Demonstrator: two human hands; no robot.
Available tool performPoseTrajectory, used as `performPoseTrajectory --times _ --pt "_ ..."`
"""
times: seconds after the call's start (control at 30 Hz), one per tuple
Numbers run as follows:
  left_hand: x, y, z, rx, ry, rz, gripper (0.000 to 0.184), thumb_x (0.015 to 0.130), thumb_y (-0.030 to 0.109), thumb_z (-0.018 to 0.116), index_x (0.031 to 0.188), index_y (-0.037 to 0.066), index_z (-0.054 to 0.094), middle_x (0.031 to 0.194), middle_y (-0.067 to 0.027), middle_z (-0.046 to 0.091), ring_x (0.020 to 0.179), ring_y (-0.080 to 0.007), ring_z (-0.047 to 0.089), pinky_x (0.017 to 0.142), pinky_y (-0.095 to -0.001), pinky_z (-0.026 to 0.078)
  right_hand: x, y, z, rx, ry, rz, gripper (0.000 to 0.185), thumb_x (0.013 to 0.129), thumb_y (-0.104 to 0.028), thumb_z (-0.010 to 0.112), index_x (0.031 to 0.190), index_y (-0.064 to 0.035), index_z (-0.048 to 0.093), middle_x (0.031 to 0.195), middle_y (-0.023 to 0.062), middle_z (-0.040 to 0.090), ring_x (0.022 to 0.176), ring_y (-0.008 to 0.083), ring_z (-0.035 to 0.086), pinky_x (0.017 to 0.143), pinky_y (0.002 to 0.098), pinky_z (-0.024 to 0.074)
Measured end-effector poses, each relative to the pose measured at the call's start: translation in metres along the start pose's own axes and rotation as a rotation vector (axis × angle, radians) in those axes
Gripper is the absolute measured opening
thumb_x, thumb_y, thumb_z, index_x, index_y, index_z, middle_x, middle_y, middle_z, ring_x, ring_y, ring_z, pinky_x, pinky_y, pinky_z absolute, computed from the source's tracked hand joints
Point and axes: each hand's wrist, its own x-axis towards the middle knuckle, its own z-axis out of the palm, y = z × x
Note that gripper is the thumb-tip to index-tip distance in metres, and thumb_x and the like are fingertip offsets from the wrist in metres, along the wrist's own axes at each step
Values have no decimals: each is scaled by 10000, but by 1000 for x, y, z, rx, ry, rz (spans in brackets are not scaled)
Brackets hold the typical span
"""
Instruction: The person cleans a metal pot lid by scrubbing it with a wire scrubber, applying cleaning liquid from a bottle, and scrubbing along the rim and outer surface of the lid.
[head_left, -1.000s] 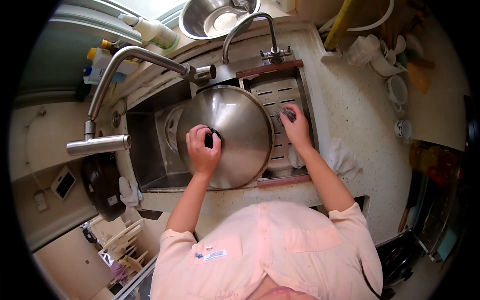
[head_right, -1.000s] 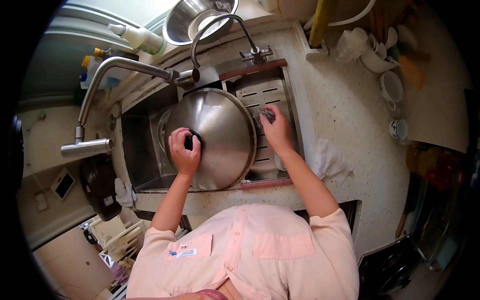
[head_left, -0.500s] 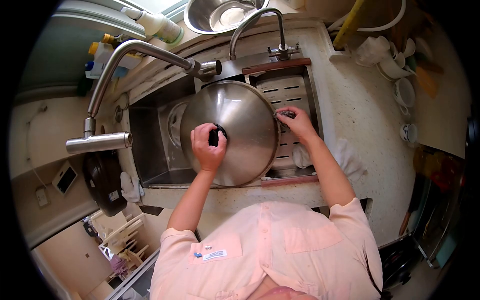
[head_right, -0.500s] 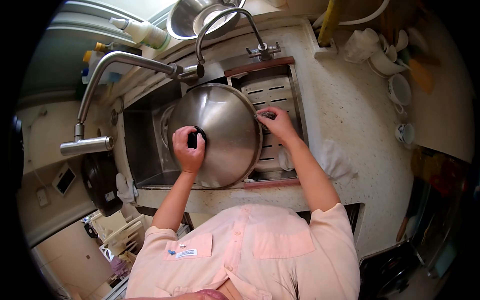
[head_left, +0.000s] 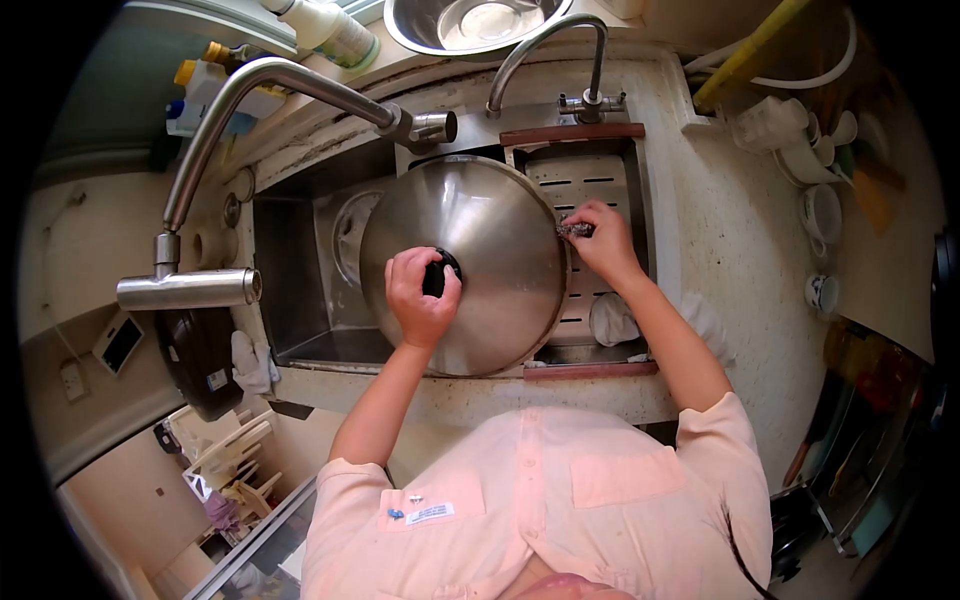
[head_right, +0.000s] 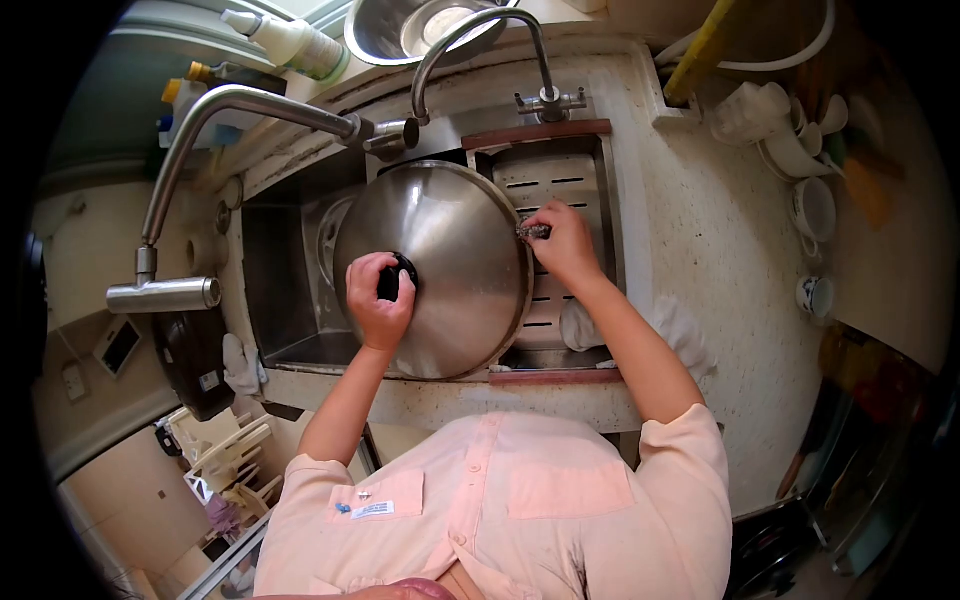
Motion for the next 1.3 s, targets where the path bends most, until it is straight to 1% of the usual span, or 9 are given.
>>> performPoseTrajectory --times 0.13,0.27,0.37,0.8,0.83,0.97,1.1,1.2,1.3 --pt "-3 1 1 3 4 -6 199 667 58 661 853 66 590 873 -93 604 792 -285 549 735 -372 445 33 -16 6 -26 -9 14 161 675 -22 702 835 -28 679 833 120 614 811 293 612 723 348 480" --pt "-3 -3 1 -7 12 9 196 668 57 660 851 63 591 874 -97 604 793 -287 549 728 -376 449 14 -3 0 -36 -108 53 140 693 -73 701 820 -20 677 843 135 628 802 309 618 715 351 484" --pt "-1 1 1 -11 14 -11 193 668 59 658 850 64 593 874 -97 605 794 -287 549 727 -378 450 14 -13 -1 -51 -74 157 117 687 -122 672 797 -105 707 849 109 660 842 316 630 747 389 498" --pt "-2 0 3 11 23 -14 194 667 65 655 850 67 593 869 -91 608 791 -287 555 740 -375 449 63 -7 17 -1 -143 275 155 678 -180 668 812 -132 730 807 130 682 802 310 655 724 358 513" --pt "-2 -1 2 5 23 -9 193 667 63 655 850 67 593 870 -90 608 791 -287 555 742 -376 449 56 -5 16 -10 -77 173 162 674 -187 679 814 -125 732 797 127 685 792 305 660 719 357 516" --pt "-4 -4 3 2 21 4 189 670 55 651 848 65 591 873 -91 610 793 -285 555 745 -376 449 26 7 2 83 -204 282 212 636 -196 742 816 -85 725 796 108 695 790 277 666 729 341 511" --pt "-2 1 2 19 17 -3 186 671 60 652 846 66 590 874 -91 611 797 -285 557 748 -375 450 75 5 29 120 -140 240 228 651 -203 759 846 -93 716 829 108 690 795 272 655 740 337 502" --pt "-3 -1 1 21 12 7 184 673 68 653 845 66 591 874 -92 611 800 -286 558 749 -375 450 78 2 33 192 -108 199 245 669 -207 761 883 -102 709 861 100 689 829 239 648 750 328 492" --pt "-3 -2 3 25 19 18 182 674 73 652 845 66 591 875 -92 611 800 -285 559 751 -374 449 61 -4 17 497 -94 398 224 740 -168 741 914 -49 665 922 26 656 853 114 577 754 275 465"
